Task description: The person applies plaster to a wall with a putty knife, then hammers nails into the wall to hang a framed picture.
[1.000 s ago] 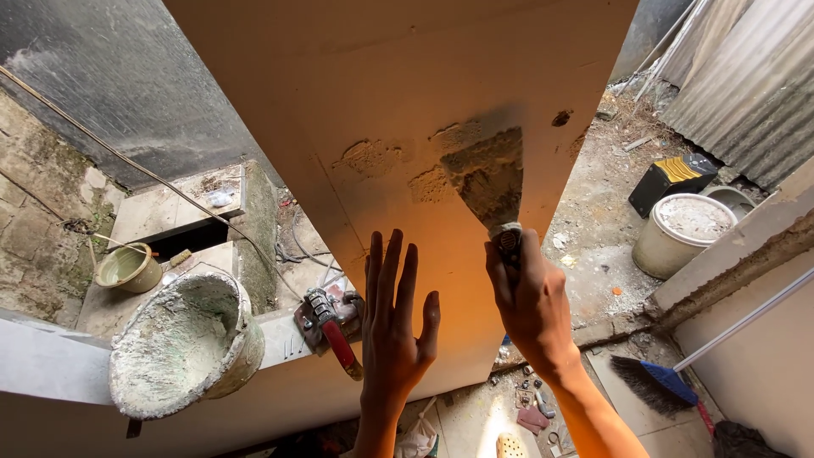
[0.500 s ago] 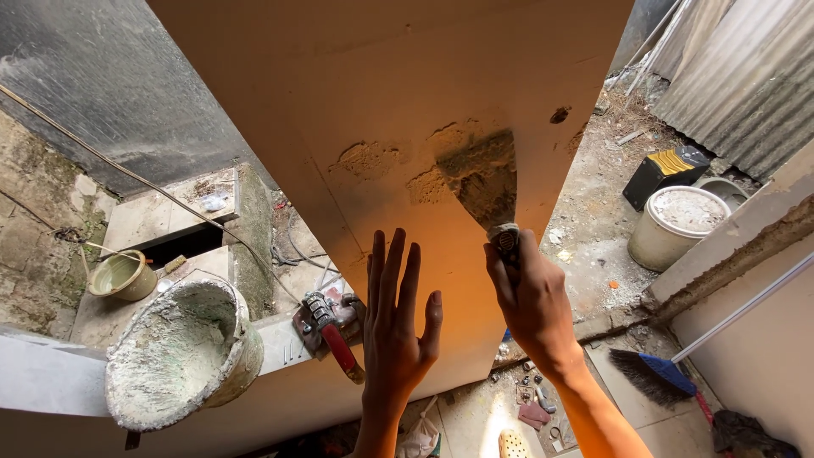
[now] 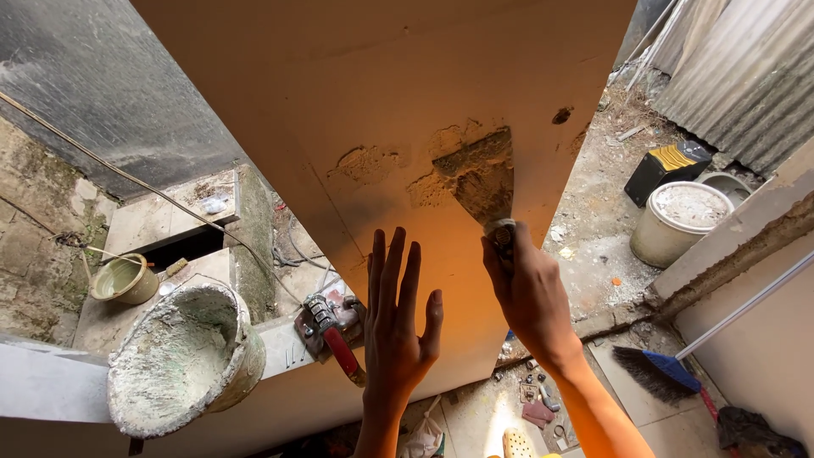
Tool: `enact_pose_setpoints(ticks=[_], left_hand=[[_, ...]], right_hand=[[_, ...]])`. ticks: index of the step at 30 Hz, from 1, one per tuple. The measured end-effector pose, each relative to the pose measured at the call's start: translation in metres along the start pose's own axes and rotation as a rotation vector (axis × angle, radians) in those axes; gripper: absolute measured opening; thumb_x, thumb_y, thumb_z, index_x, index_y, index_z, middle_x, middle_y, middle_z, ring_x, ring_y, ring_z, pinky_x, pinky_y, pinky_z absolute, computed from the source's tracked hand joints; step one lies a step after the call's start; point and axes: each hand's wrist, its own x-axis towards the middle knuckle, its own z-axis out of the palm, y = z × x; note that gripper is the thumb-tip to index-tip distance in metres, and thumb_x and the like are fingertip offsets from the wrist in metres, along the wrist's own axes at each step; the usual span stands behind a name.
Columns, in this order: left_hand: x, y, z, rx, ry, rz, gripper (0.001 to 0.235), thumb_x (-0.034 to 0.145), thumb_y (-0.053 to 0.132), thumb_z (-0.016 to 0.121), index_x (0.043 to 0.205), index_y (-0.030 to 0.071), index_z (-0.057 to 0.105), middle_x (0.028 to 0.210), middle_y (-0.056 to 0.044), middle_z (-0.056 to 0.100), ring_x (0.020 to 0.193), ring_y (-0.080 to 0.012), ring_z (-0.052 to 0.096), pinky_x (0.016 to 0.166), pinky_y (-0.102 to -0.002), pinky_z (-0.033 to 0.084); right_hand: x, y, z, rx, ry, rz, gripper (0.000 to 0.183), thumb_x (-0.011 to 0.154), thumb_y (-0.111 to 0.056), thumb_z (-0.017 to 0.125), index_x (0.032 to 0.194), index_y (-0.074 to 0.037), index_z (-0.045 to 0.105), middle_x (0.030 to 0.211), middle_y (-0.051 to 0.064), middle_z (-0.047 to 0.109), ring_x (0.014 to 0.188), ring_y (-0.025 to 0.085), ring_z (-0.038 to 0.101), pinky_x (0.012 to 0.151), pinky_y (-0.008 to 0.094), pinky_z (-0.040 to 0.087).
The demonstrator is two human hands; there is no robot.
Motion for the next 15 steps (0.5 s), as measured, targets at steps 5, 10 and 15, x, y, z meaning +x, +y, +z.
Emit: enact_pose_setpoints(ticks=[5, 10, 15], left_hand=[[0.002, 0.002, -0.001, 0.029, 0.034, 0.02, 0.059, 0.103, 0.016, 0.057, 0.159, 0.009, 0.038, 0.168, -0.012, 0.033, 0.16, -0.0374, 0.025, 0.13, -0.058, 0.024], [0.005, 0.007, 0.002, 0.039, 0.025, 0.023, 0.06, 0.103, 0.015, 0.058, 0.159, 0.008, 0.038, 0.168, -0.013, 0.033, 0.16, -0.0383, 0.025, 0.13, -0.058, 0.025], [0.005, 0.008, 0.005, 0.05, 0.038, -0.006, 0.06, 0.103, 0.015, 0.058, 0.159, 0.008, 0.038, 0.168, -0.013, 0.033, 0.16, -0.038, 0.025, 0.13, -0.058, 0.026]], right_hand=[[-0.008, -0.01, -0.013, -0.035, 0.044, 0.015, 0.023, 0.102, -0.019, 0.064, 0.102, 0.0, 0.053, 0.069, 0.02, 0.066, 0.056, 0.035, 0.066, 0.049, 0.042, 0.048], [0.006, -0.009, -0.007, 0.028, -0.003, 0.007, 0.022, 0.103, -0.019, 0.062, 0.103, 0.002, 0.052, 0.072, 0.02, 0.068, 0.055, 0.033, 0.069, 0.046, 0.04, 0.049], [0.007, -0.003, -0.01, 0.036, -0.07, 0.02, 0.022, 0.102, -0.018, 0.06, 0.104, 0.002, 0.052, 0.076, 0.022, 0.069, 0.055, 0.032, 0.07, 0.045, 0.04, 0.05]])
